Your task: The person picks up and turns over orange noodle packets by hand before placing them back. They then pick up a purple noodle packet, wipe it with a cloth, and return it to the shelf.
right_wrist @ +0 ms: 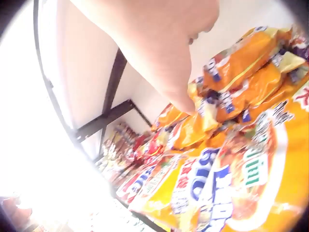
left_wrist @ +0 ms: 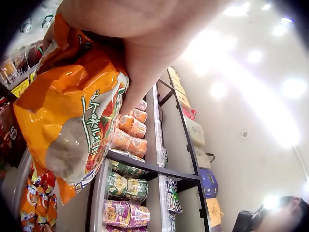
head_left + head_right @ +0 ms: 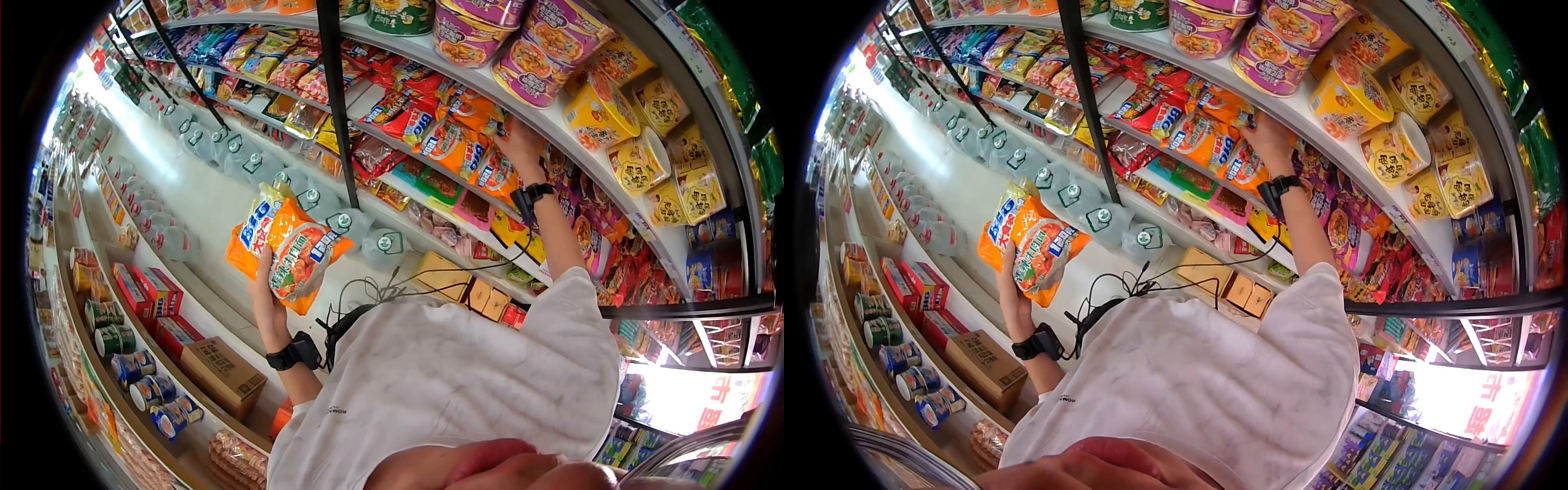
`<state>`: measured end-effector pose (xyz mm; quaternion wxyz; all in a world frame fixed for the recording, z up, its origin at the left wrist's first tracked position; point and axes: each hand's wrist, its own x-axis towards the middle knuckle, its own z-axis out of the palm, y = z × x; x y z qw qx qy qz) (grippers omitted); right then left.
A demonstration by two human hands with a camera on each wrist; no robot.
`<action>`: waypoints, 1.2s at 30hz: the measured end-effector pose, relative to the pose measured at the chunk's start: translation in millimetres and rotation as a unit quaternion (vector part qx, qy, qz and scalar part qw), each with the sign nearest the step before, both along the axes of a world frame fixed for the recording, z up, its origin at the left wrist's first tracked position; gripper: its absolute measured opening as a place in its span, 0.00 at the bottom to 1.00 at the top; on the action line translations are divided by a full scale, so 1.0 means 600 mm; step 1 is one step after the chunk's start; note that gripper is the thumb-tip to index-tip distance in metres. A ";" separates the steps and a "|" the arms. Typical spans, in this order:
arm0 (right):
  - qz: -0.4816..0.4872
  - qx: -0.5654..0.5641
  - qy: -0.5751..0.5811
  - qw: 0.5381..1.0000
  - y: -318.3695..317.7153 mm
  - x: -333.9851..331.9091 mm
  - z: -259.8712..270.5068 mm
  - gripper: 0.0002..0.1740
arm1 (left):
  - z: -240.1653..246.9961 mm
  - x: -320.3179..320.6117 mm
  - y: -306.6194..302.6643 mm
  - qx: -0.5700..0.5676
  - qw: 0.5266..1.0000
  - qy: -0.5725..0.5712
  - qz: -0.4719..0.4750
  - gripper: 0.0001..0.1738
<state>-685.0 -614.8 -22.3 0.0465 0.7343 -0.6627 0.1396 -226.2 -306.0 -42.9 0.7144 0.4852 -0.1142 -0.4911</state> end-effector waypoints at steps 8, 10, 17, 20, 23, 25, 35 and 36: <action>0.077 -0.101 0.105 0.986 -0.111 0.065 -0.097 0.54 | 0.000 0.007 0.008 0.005 1.000 -0.015 -0.004 0.30; 0.069 -0.122 0.139 0.980 -0.132 0.047 -0.111 0.52 | 0.003 0.002 0.016 -0.002 1.000 -0.013 0.018 0.30; 0.062 -0.056 0.094 0.992 -0.190 0.019 -0.123 0.49 | -0.003 0.026 0.059 0.014 0.998 0.009 0.057 0.29; 0.074 -0.124 0.140 0.980 -0.167 0.053 -0.103 0.48 | -0.005 0.030 0.059 0.017 0.998 0.003 0.067 0.28; 0.091 -0.110 0.148 0.979 -0.121 0.068 -0.078 0.47 | -0.007 0.028 0.058 0.009 0.998 -0.016 0.065 0.28; 0.088 -0.103 0.130 0.982 -0.112 0.072 -0.073 0.46 | 0.001 0.028 0.055 0.008 0.998 -0.001 0.061 0.29; 0.024 -0.037 -0.046 0.998 -0.031 0.014 -0.015 0.44 | -0.007 0.014 0.033 -0.016 0.999 0.023 0.016 0.28; -0.006 -0.004 -0.064 0.998 -0.018 -0.007 -0.003 0.45 | -0.009 0.011 0.032 -0.013 0.999 0.028 0.014 0.28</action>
